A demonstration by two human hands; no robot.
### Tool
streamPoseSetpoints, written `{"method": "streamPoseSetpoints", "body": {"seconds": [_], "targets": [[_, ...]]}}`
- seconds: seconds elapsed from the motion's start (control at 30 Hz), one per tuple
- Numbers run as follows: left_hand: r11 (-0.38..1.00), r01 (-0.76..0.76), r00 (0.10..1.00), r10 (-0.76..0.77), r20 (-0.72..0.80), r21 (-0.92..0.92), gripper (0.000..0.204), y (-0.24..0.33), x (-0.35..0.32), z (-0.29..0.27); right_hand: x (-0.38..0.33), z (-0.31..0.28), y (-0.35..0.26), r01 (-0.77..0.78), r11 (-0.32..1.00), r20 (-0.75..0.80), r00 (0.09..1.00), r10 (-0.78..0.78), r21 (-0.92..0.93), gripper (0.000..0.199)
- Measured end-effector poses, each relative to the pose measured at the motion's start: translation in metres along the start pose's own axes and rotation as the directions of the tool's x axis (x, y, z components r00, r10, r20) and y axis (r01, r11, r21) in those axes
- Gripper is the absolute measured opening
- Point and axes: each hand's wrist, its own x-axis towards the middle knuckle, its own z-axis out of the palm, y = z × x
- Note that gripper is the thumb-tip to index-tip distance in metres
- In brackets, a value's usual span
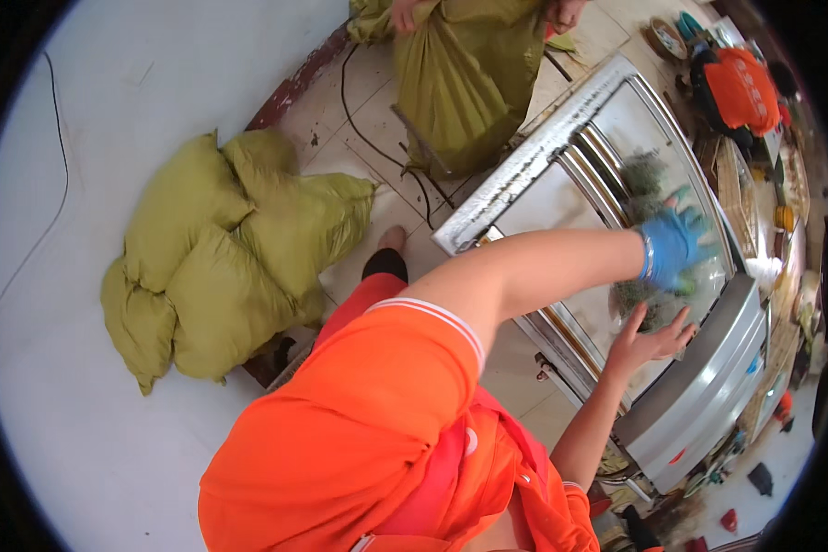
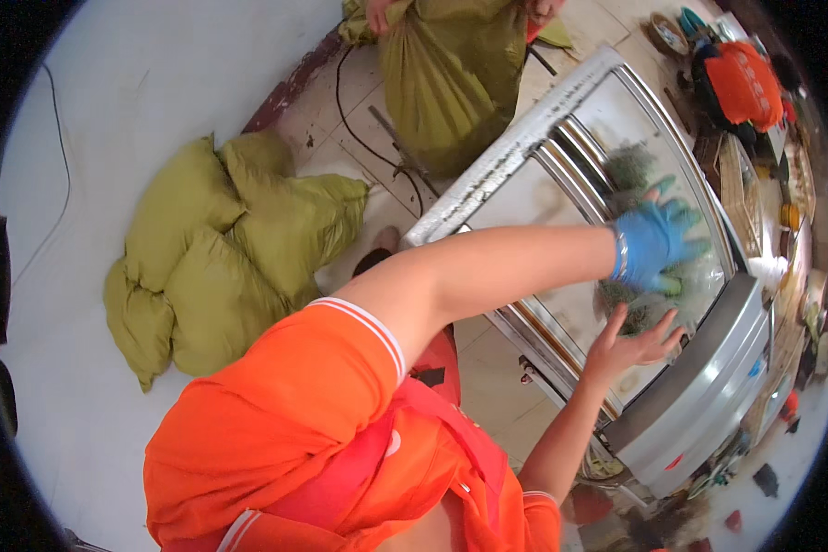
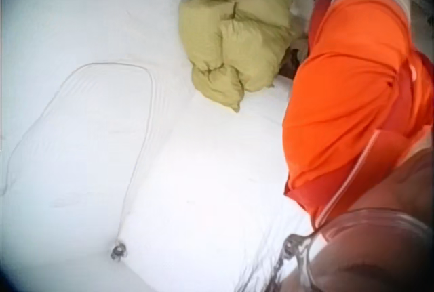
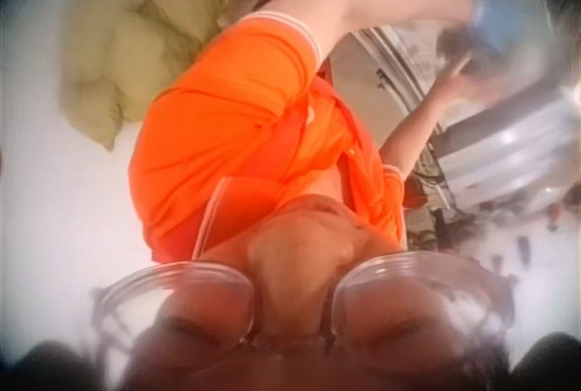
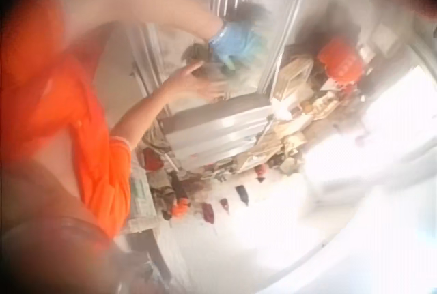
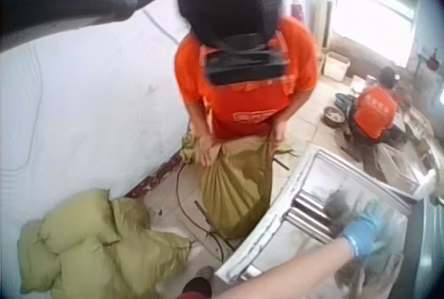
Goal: The person places small portions of dried green herbs into clear plastic bags on a stainless steel tray, then closes the vacuum sealer lid to seal them. The person repeatedly opens and closes the sealer, transfers sealed bags into a plastic basket, and retrieves more herbs from large green sacks to continue the process.
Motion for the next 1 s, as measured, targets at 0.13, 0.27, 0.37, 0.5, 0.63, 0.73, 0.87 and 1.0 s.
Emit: {"method": "streamPoseSetpoints", "body": {"seconds": [0.13,0.27,0.37,0.5,0.63,0.73,0.87,1.0], "targets": [[0.970,-0.030,0.972,-0.028,-0.232,-0.241,0.060,-0.005,-0.114,-0.078,-0.028,-0.001,-0.082,0.150,0.933,0.077,0.980,-0.184,0.329,0.072],[0.938,0.143,0.946,-0.223,-0.235,-0.315,0.047,-0.050,-0.266,-0.169,-0.029,0.004,-0.189,0.180,0.888,0.141,0.955,-0.261,0.423,0.058],[0.860,0.421,0.850,-0.485,-0.206,-0.287,0.044,-0.110,-0.366,-0.247,-0.011,0.030,-0.275,0.191,0.844,0.251,0.901,-0.353,0.502,0.052],[0.596,0.794,0.546,-0.786,-0.290,-0.120,0.042,-0.185,-0.472,-0.321,0.031,0.116,-0.360,0.181,0.795,0.358,0.819,-0.448,0.579,0.059],[0.432,0.886,0.329,-0.842,-0.429,-0.169,0.039,-0.229,-0.523,-0.374,0.083,0.234,-0.407,-0.108,0.858,0.462,0.872,-0.161,0.503,0.110],[0.378,0.898,0.249,-0.857,-0.450,-0.224,0.038,-0.249,-0.550,-0.376,0.125,0.277,-0.446,-0.162,0.836,0.440,0.892,-0.102,0.524,0.132],[0.281,0.790,0.120,-0.942,-0.313,-0.544,0.039,-0.256,-0.551,-0.357,0.123,0.317,-0.489,-0.402,0.615,0.623,0.759,-0.190,0.678,0.114],[0.159,0.734,0.008,-0.974,-0.225,-0.661,0.039,-0.267,-0.540,-0.343,0.084,0.295,-0.549,-0.718,0.380,0.809,0.470,-0.354,0.583,0.081]]}}
